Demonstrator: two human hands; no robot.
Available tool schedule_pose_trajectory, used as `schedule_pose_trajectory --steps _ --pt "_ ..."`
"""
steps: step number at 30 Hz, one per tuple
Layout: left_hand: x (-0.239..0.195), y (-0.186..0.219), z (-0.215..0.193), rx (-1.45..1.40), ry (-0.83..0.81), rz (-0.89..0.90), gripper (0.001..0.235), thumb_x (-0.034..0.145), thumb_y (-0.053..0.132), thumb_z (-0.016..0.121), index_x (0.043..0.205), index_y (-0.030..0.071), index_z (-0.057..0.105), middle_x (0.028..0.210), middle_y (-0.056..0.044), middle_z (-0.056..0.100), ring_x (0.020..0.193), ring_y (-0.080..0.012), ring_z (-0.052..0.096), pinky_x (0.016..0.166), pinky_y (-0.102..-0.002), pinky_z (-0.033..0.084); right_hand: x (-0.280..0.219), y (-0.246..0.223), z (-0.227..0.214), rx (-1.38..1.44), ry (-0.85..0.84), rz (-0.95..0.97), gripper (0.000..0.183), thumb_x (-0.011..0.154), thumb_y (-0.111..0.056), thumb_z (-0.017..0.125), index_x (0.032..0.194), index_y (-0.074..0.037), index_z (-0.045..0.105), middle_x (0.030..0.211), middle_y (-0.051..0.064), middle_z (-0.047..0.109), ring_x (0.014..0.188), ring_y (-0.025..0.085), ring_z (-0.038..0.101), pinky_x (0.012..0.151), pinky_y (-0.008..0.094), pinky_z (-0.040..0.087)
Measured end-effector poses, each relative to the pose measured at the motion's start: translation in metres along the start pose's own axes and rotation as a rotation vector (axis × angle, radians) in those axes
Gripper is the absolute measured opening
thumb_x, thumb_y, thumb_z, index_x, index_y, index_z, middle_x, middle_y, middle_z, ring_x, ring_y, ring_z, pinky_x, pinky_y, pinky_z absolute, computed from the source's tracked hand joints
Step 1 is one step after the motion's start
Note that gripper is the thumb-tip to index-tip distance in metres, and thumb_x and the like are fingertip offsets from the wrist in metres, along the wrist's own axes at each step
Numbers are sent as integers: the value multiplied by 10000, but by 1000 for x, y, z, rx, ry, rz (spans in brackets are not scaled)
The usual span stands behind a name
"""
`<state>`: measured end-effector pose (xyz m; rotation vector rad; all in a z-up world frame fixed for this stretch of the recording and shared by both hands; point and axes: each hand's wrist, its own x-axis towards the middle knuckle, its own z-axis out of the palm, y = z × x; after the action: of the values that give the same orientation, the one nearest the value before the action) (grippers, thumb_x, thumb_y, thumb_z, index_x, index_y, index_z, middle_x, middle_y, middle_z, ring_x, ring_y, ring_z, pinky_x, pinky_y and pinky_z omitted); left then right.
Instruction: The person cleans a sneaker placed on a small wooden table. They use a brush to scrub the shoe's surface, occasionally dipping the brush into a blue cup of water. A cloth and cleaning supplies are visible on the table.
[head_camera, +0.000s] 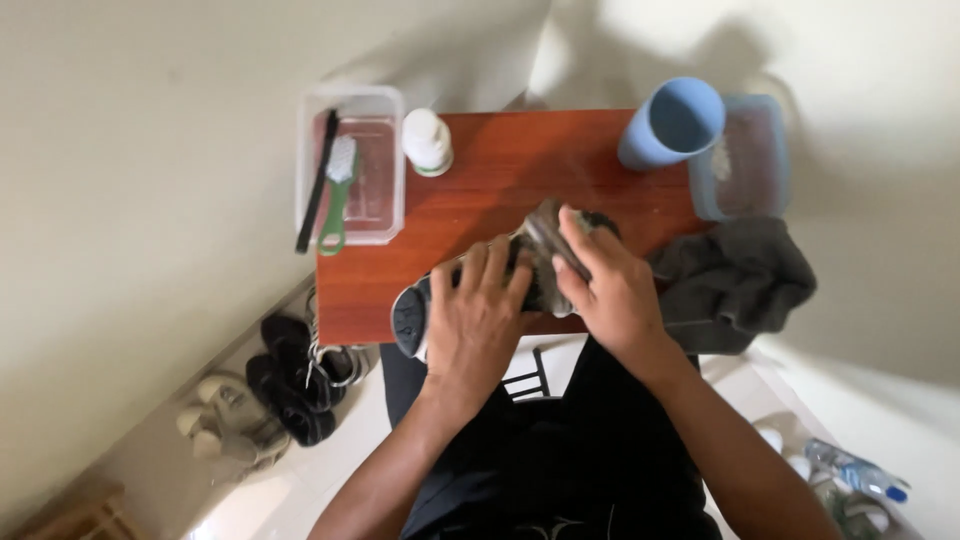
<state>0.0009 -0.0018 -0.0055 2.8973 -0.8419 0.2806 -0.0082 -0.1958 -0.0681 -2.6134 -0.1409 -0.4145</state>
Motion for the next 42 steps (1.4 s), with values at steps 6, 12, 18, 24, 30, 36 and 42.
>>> schedule_pose_trajectory --steps 6,12,18,24,30,36,42 --pt "2 -2 -5 -7 24 5 819 529 513 911 1240 190 666 1255 -83 620 1179 -265 548 946 -453 389 -8 -14 -21 -72 56 34 568 1021 -260 658 1562 -154 521 1126 176 682 965 402 702 707 493 567" --pt "0 1 -2 -9 10 3 828 542 497 917 1264 183 658 1282 -95 602 1203 -268 537 951 -451 377 -96 13 -24 -69 -85 338 593 1017 -393 561 1572 -188 516 1103 138 674 990 368 690 721 467 565" --pt "1 1 -4 -4 -16 13 777 606 475 904 1281 182 651 1311 -77 595 1230 -250 533 978 -443 366 -8 22 3 -5 65 116 557 1069 -330 597 1589 -174 472 1091 171 674 1008 419 681 727 531 566" --pt "3 -2 -1 -30 -22 -10 774 589 490 917 1260 192 669 1269 -69 609 1162 -255 550 917 -449 366 -56 4 -12 -40 65 142 569 1027 -338 606 1564 -170 524 1175 139 681 988 379 695 720 463 574" --pt "3 -1 -2 -5 13 7 814 530 503 920 1245 195 678 1258 -76 621 1158 -275 567 898 -461 378 -130 32 6 -58 107 215 561 1005 -300 623 1513 -70 560 1008 193 639 911 410 669 667 470 553" --pt "4 0 -7 12 13 10 795 537 491 937 1234 198 691 1265 -64 619 1165 -265 565 892 -448 384 -103 15 11 -19 192 185 537 966 -266 682 1464 -74 618 1102 151 687 1009 360 689 793 425 567" --pt "4 1 -7 32 8 5 770 559 522 926 1228 211 706 1253 -48 628 1160 -245 569 890 -434 381 -106 1 8 -5 161 179 495 938 -203 695 1407 -51 653 1134 191 713 1035 379 686 857 441 561"
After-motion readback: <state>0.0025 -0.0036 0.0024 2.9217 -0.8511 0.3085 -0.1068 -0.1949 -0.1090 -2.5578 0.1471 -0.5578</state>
